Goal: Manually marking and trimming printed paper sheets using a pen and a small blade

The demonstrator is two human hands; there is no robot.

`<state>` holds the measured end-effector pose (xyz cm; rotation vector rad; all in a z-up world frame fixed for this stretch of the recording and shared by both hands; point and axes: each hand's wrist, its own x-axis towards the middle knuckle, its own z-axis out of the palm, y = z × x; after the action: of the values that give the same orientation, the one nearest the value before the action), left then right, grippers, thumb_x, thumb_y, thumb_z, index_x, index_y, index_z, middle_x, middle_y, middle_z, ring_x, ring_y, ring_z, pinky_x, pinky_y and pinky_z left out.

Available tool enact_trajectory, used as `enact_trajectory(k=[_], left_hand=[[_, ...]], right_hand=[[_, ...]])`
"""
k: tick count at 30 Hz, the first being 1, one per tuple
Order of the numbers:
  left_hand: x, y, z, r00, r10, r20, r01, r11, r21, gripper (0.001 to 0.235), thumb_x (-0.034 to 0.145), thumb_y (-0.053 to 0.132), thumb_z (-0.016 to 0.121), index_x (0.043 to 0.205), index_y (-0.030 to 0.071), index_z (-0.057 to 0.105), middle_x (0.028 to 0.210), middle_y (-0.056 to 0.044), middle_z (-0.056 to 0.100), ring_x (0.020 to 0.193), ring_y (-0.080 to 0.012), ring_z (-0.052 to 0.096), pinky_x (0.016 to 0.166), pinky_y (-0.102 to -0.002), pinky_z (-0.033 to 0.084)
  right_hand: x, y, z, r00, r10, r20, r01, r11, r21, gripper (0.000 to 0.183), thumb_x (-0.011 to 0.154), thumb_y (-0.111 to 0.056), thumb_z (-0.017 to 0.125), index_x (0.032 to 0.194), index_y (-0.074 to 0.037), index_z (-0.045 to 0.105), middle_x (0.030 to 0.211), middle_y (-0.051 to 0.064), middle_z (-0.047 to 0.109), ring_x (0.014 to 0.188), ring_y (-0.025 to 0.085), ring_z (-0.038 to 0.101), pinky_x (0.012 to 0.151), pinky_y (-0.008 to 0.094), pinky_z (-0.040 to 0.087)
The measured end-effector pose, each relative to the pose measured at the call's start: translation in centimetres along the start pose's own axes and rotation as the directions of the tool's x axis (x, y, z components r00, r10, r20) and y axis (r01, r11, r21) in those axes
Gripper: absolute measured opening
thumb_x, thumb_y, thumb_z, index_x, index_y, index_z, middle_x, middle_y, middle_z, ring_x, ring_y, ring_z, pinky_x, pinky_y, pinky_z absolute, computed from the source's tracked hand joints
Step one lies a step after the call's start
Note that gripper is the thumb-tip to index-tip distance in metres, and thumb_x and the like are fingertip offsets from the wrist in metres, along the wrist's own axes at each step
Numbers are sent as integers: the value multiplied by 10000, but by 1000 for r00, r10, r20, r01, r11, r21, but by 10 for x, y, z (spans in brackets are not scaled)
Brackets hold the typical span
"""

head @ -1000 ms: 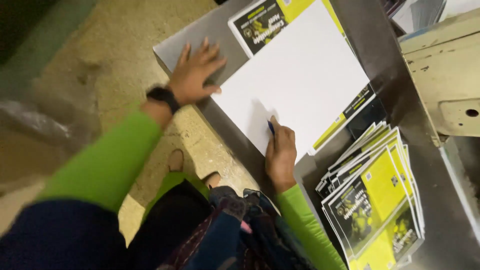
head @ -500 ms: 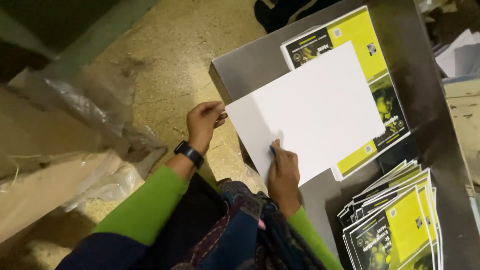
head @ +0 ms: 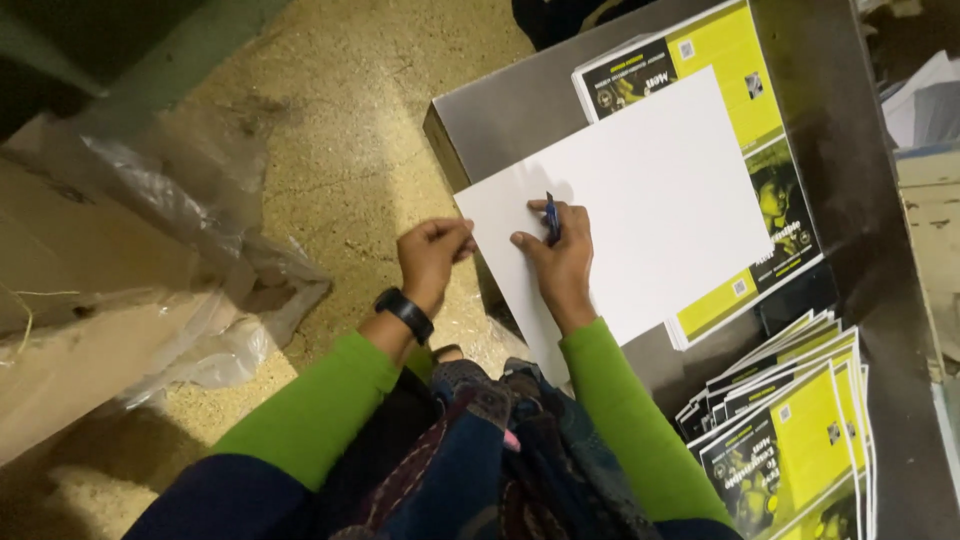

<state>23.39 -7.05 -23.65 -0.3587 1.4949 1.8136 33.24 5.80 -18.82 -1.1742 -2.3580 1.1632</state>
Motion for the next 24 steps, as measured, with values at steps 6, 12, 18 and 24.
enact_trajectory(k=[6,12,18,24], left_hand=[[-54,-16,5,992,-116,56,114,993,39,161,768,34,745,908,-41,718,759,-204,698,635,-205,712,583,-262,612],[-84,-73,4,964,-219,148,205,973,104,159,749,31,746,898,-23,734,760,-225,701,654,-235,718,581,-276,610],[-117,-107,6,893,-350,284,314,935,165,211,745,33,729,939,-49,714,688,-167,684,563,-141,682,537,-204,590],[-127,-136,-4,687,-502,526,268,847,459,144,710,-1,728,842,-59,723,637,-223,671,553,-202,692,542,-259,600]], right_hand=[[3,-3,1,1000,22,-1,-22,999,-23,429,706,-127,856,1085,-194,668,995,26,504,967,208,584,850,324,474],[3,-6,-1,1000,0,12,1,1000,-17,403,726,-121,846,1075,-199,660,959,23,490,928,206,570,814,317,486],[5,1,-2,999,21,43,-19,999,-39,417,724,-163,857,1079,-242,652,986,-5,486,971,171,580,815,284,501],[4,-4,-4,999,21,45,-21,1000,-10,417,729,-91,847,1080,-222,664,1001,0,490,948,153,571,807,262,499]])
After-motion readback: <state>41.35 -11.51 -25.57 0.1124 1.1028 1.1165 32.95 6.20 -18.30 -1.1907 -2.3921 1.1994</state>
